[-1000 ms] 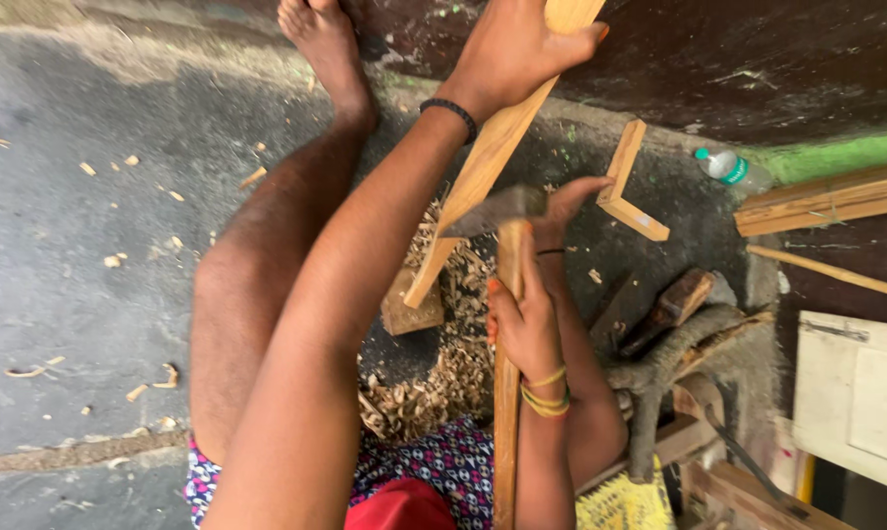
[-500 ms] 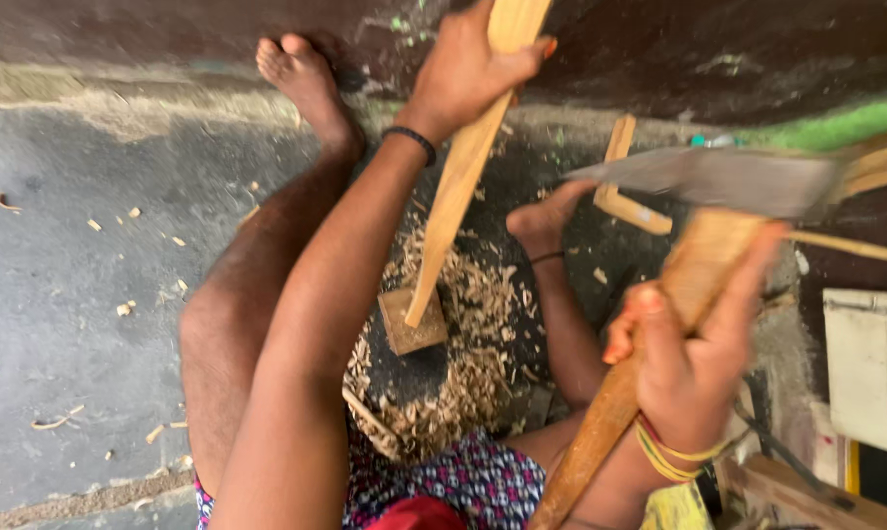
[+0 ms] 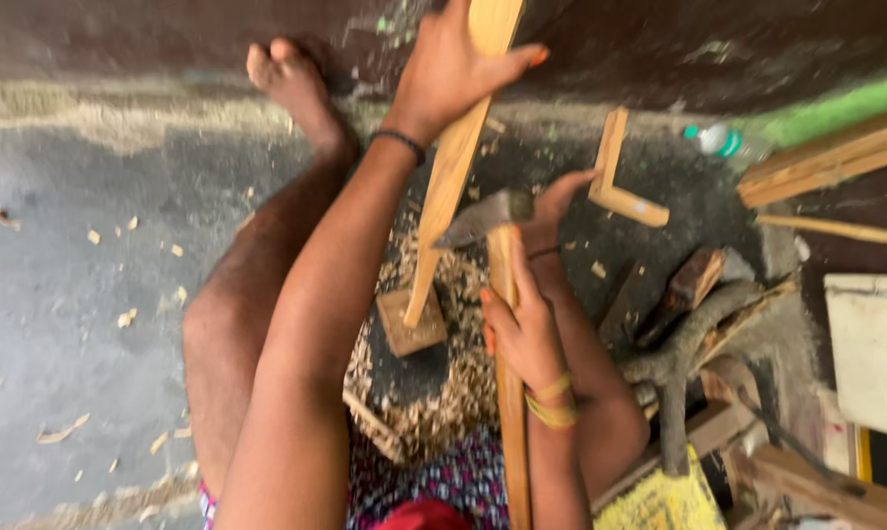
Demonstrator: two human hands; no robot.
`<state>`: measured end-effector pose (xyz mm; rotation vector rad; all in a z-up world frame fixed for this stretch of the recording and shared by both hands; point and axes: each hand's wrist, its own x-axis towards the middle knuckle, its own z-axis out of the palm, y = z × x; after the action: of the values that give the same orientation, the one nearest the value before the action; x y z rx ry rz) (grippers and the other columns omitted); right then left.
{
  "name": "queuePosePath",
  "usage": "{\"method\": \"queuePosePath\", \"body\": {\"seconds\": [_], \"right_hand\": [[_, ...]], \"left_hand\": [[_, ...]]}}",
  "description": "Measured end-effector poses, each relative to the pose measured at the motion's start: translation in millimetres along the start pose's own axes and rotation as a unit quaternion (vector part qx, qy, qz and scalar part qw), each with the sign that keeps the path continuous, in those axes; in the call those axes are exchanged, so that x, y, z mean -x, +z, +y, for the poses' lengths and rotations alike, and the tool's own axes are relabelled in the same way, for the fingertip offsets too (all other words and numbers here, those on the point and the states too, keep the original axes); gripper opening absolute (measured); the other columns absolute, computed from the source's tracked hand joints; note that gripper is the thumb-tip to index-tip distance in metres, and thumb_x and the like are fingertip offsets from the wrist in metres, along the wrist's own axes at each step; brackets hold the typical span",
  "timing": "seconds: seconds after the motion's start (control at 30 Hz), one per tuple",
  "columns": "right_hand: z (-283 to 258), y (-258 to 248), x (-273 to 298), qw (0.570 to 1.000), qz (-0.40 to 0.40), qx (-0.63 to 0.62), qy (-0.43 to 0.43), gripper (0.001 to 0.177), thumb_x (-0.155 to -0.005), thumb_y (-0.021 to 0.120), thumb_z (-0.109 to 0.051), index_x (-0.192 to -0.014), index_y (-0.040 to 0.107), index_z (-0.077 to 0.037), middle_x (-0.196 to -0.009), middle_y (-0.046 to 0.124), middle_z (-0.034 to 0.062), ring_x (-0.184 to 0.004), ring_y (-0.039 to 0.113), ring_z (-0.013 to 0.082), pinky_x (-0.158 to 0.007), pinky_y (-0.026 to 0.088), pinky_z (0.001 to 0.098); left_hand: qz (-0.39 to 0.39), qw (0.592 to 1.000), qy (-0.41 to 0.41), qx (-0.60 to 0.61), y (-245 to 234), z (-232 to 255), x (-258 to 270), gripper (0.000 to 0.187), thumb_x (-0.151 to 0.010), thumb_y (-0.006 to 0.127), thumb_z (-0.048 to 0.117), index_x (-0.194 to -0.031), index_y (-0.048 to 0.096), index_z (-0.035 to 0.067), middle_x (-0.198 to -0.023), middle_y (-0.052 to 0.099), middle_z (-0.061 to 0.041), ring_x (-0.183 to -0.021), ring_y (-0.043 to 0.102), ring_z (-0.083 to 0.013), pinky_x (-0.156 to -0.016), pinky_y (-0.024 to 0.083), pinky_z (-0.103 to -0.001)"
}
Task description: The person sits on the floor and uses a hammer and chisel to carve a wooden plank. They hold the plank with their left hand and strike the chisel with the hammer in their right hand, creating wood shavings.
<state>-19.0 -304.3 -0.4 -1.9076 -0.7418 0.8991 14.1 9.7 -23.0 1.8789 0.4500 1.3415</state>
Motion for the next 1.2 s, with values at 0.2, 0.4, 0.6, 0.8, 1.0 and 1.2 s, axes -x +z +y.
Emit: {"method": "queuePosePath", "body": {"seconds": [0.2,0.4,0.6,0.8,1.0,1.2], "right_hand": [[-70.5,-43.2,25.8,0.991,0.097,0.022,-0.088,0.087,-0.102,0.058,-0.002,-0.169,0.006,-0.020,-0.081,0.062,0.0031,-0.056,0.055,0.0078,-0.047,0.052,0.0248],[-70.4,-52.9,32.6,0.988,0.118,0.009,-0.097,0.087,-0.104,0.055,0.000,-0.168,0.000,-0.021,-0.084,0.063,0.0057,-0.055,0.055,0.0076,-0.046,0.051,0.0239],[6.4,17.3,-3.7,0.997,-0.005,0.077,-0.004,0.081,-0.098,0.056,0.000,-0.167,0.018,-0.021,-0.080,0.062,0.0023,-0.051,0.053,0.0077,-0.043,0.047,0.0247],[-25.5,2.6,4.6,0.999,0.012,0.040,-0.031,0.079,-0.101,0.059,-0.003,-0.167,0.019,-0.020,-0.077,0.061,0.0013,-0.053,0.052,0.0070,-0.046,0.049,0.0245],[-89.3,-42.5,25.8,0.985,0.105,0.055,-0.125,0.086,-0.104,0.056,-0.001,-0.169,0.004,-0.020,-0.086,0.064,0.0031,-0.056,0.056,0.0085,-0.046,0.052,0.0247],[-45.1,-35.1,18.2,0.996,0.088,0.025,-0.004,0.082,-0.100,0.057,0.002,-0.167,0.015,-0.021,-0.081,0.060,0.0039,-0.053,0.052,0.0071,-0.043,0.049,0.0244]], "left_hand": [[-0.093,0.989,-0.100,0.050,2.9,-6.2,11.6,0.034,-0.085,0.076,0.039,-0.099,0.076,0.008,-0.074,0.074,-0.010,-0.070,0.079,-0.0222,-0.065,0.060,-0.037],[-0.140,0.979,-0.132,0.073,1.0,-3.6,14.1,0.025,-0.091,0.070,0.038,-0.095,0.077,0.014,-0.071,0.075,-0.004,-0.067,0.078,-0.0144,-0.061,0.059,-0.033],[-0.100,0.991,-0.061,0.072,5.9,-5.9,7.4,0.025,-0.086,0.071,0.034,-0.100,0.076,0.013,-0.078,0.077,-0.007,-0.071,0.078,-0.0189,-0.064,0.059,-0.035],[0.020,0.997,0.026,-0.073,12.6,-16.4,7.6,0.043,-0.081,0.079,0.043,-0.101,0.070,0.006,-0.086,0.072,-0.018,-0.078,0.072,-0.0322,-0.070,0.059,-0.039],[-0.119,0.989,-0.044,0.082,9.1,-15.9,11.9,0.027,-0.088,0.069,0.036,-0.099,0.075,0.012,-0.079,0.076,-0.008,-0.070,0.076,-0.0206,-0.063,0.058,-0.037],[-0.138,0.986,-0.082,0.034,14.0,-22.9,15.8,0.033,-0.093,0.070,0.042,-0.093,0.074,0.009,-0.072,0.071,-0.010,-0.064,0.071,-0.0186,-0.060,0.055,-0.037]]}}
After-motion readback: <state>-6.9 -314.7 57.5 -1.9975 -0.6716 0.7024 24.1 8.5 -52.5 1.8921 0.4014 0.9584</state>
